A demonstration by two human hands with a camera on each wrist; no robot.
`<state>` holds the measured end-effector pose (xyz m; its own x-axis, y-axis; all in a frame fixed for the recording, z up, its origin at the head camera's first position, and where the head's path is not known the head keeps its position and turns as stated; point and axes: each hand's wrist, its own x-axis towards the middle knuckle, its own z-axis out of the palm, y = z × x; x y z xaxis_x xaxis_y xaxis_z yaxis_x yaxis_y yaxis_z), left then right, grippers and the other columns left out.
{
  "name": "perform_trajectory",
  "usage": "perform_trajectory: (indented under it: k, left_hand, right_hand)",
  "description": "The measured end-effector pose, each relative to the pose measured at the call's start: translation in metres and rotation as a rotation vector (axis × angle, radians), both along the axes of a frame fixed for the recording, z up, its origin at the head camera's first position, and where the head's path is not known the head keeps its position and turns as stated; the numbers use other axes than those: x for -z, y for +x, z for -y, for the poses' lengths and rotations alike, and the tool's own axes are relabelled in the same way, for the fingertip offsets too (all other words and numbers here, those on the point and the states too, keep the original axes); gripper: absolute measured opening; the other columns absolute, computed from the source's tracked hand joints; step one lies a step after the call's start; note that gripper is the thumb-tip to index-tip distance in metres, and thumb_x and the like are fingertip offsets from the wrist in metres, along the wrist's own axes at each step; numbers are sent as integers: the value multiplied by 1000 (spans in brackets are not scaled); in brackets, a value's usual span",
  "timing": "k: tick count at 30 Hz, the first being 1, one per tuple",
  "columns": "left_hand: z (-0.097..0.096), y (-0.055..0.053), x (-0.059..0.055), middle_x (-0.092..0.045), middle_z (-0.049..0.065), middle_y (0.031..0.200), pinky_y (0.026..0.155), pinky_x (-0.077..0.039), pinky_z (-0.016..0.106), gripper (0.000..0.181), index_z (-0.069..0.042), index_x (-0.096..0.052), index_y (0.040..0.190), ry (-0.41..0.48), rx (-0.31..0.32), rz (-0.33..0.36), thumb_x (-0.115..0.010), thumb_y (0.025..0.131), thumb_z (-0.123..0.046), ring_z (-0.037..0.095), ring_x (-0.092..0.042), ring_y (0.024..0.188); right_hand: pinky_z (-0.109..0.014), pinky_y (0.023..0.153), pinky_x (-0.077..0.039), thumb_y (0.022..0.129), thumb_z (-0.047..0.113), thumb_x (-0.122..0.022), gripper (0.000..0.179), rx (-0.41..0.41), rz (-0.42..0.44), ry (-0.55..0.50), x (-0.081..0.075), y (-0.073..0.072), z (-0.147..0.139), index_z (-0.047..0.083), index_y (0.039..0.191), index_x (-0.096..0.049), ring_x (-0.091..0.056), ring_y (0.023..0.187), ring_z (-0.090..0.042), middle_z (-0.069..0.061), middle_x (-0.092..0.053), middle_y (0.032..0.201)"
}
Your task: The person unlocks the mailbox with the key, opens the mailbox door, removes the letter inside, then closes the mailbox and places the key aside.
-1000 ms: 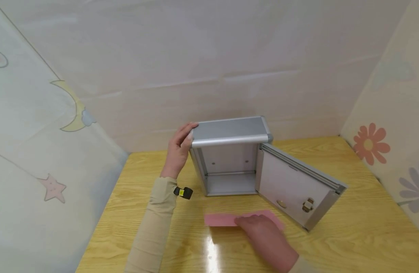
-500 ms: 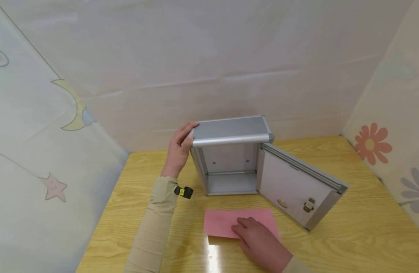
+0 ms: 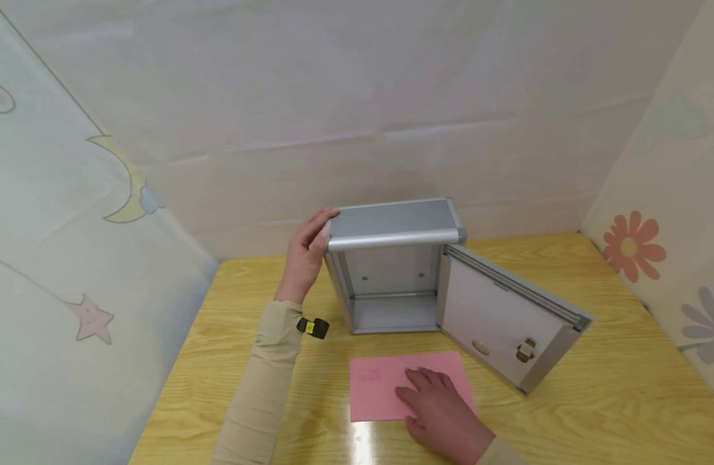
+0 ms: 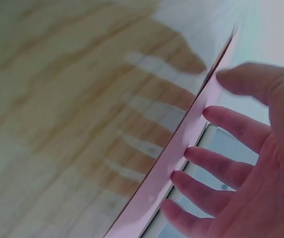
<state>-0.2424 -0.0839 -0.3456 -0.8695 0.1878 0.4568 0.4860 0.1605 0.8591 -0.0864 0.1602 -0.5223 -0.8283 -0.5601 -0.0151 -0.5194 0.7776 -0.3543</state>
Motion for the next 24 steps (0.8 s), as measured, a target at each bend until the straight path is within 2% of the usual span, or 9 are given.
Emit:
perform_trajectory:
  k: [7, 12, 15, 19, 22, 24]
  left_hand:
    - [1, 1, 0, -39, 10, 146, 92, -45, 42, 39, -5, -56, 133, -14, -8, -1, -52, 97, -18, 22, -41, 126]
    - [1, -2, 2, -39, 10, 146, 93, -44, 45, 39, -5, -57, 133, -5, -5, -10, -52, 97, -19, 24, -42, 126]
    - [2, -10, 13, -39, 6, 146, 93, -44, 45, 39, -9, -58, 133, 4, -8, -16, -53, 96, -23, 22, -42, 126]
    - [3, -24, 28, -40, -1, 145, 92, -44, 43, 42, -18, -60, 132, 10, -18, -30, -54, 95, -37, 18, -42, 125]
    - [3, -26, 31, -41, -5, 144, 92, -45, 42, 47, -21, -61, 131, 15, -22, -33, -54, 93, -47, 16, -42, 125]
    - [3, -26, 30, -41, -6, 143, 92, -45, 42, 47, -22, -61, 131, 18, -24, -30, -54, 92, -48, 16, -42, 125]
  right_hand:
    - [-54, 97, -37, 89, 23, -65, 33, 16, -13, 2, -1, -1, 3, 14, 121, -66, -44, 125, -34, -13, -50, 136]
    - [-56, 96, -37, 88, 24, -65, 33, 32, -28, 5, 2, -8, 4, 14, 120, -66, -45, 124, -35, -15, -51, 134]
    - [-56, 94, -39, 87, 24, -68, 34, 34, -55, 4, 3, -15, 6, 14, 119, -67, -46, 122, -35, -16, -53, 132]
    - [-56, 91, -41, 85, 23, -70, 33, 34, -102, -2, 5, -22, 7, 13, 117, -68, -48, 120, -36, -17, -55, 129]
    - [-57, 91, -41, 85, 24, -70, 34, 46, -100, 0, 5, -26, 8, 14, 118, -68, -48, 120, -36, -16, -54, 129]
    - [-57, 91, -41, 85, 24, -70, 34, 56, -92, 1, 4, -27, 9, 14, 118, -68, -48, 120, -36, -16, -54, 129]
